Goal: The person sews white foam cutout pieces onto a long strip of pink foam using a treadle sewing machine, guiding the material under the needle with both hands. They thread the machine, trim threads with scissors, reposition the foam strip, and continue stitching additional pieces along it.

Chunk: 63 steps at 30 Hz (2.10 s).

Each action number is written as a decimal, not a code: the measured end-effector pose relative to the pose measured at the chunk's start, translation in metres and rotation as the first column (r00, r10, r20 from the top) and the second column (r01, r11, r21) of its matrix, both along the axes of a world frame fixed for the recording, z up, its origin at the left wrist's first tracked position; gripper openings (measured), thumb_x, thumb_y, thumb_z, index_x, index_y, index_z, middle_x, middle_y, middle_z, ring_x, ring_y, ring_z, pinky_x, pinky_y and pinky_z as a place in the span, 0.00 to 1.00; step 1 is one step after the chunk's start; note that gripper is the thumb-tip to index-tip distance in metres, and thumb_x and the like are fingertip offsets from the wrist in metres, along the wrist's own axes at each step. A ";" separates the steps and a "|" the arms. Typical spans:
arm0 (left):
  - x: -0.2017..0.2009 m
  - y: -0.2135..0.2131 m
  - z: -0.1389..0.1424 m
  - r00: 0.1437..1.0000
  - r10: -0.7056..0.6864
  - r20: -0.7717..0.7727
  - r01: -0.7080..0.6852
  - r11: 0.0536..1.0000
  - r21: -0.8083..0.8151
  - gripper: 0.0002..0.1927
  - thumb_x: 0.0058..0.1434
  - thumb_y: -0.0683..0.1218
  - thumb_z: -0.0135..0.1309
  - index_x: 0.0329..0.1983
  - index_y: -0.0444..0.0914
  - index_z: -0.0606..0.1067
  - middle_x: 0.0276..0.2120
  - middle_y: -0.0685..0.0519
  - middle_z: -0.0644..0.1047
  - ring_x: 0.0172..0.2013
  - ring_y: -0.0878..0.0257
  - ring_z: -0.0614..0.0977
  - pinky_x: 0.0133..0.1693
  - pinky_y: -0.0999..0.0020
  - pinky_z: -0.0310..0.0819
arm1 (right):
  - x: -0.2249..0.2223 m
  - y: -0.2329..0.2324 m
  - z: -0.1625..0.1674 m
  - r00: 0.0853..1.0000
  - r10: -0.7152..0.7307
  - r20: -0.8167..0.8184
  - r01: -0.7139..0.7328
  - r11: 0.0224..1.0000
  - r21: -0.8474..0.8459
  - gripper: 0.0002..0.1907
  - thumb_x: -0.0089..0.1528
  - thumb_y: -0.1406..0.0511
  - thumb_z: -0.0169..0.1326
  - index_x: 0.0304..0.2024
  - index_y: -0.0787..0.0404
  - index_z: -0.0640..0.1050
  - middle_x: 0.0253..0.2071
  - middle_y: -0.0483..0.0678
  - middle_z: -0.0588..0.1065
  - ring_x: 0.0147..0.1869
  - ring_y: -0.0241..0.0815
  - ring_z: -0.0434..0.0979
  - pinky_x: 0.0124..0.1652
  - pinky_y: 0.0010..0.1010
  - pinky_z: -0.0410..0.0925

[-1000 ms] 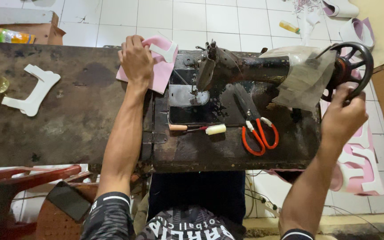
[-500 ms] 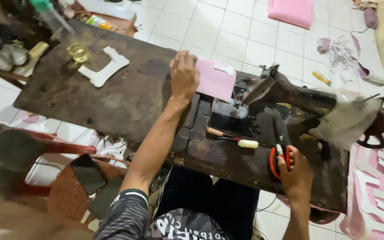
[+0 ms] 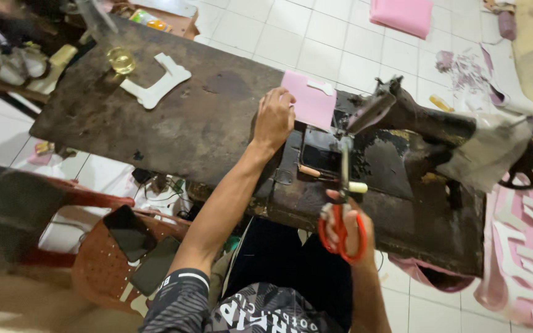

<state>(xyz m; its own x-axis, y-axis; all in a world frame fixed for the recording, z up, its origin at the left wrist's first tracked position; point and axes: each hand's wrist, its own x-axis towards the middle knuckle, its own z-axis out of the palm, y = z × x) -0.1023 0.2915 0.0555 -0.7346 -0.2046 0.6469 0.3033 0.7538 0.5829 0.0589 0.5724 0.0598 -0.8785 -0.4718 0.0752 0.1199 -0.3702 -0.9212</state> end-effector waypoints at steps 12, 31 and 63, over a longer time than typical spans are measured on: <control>-0.015 0.019 0.007 0.973 -0.226 -0.053 0.184 0.887 -0.423 0.17 0.55 0.50 0.58 0.45 0.39 0.76 0.50 0.42 0.77 0.54 0.44 0.75 0.54 0.40 0.63 | -0.007 -0.040 -0.010 0.982 0.015 0.190 -0.034 0.995 0.093 0.51 0.61 0.31 0.31 0.69 0.62 0.62 0.36 0.49 0.73 0.27 0.40 0.76 0.28 0.32 0.72; -0.032 -0.041 0.030 0.962 -0.256 -0.092 0.271 0.932 0.242 0.11 0.73 0.46 0.52 0.41 0.32 0.73 0.30 0.40 0.78 0.31 0.43 0.81 0.33 0.52 0.72 | -0.095 -0.116 -0.002 0.903 0.018 0.429 0.046 0.989 -0.137 0.50 0.61 0.31 0.27 0.67 0.61 0.63 0.39 0.52 0.74 0.34 0.46 0.78 0.33 0.43 0.75; -0.038 -0.050 0.032 0.995 -0.089 -0.034 0.095 0.936 0.338 0.13 0.76 0.49 0.49 0.44 0.34 0.72 0.26 0.42 0.76 0.26 0.50 0.79 0.30 0.57 0.70 | -0.080 -0.125 -0.007 0.976 -0.078 0.203 0.072 0.997 0.034 0.45 0.64 0.37 0.38 0.66 0.67 0.64 0.29 0.44 0.67 0.19 0.31 0.64 0.19 0.25 0.62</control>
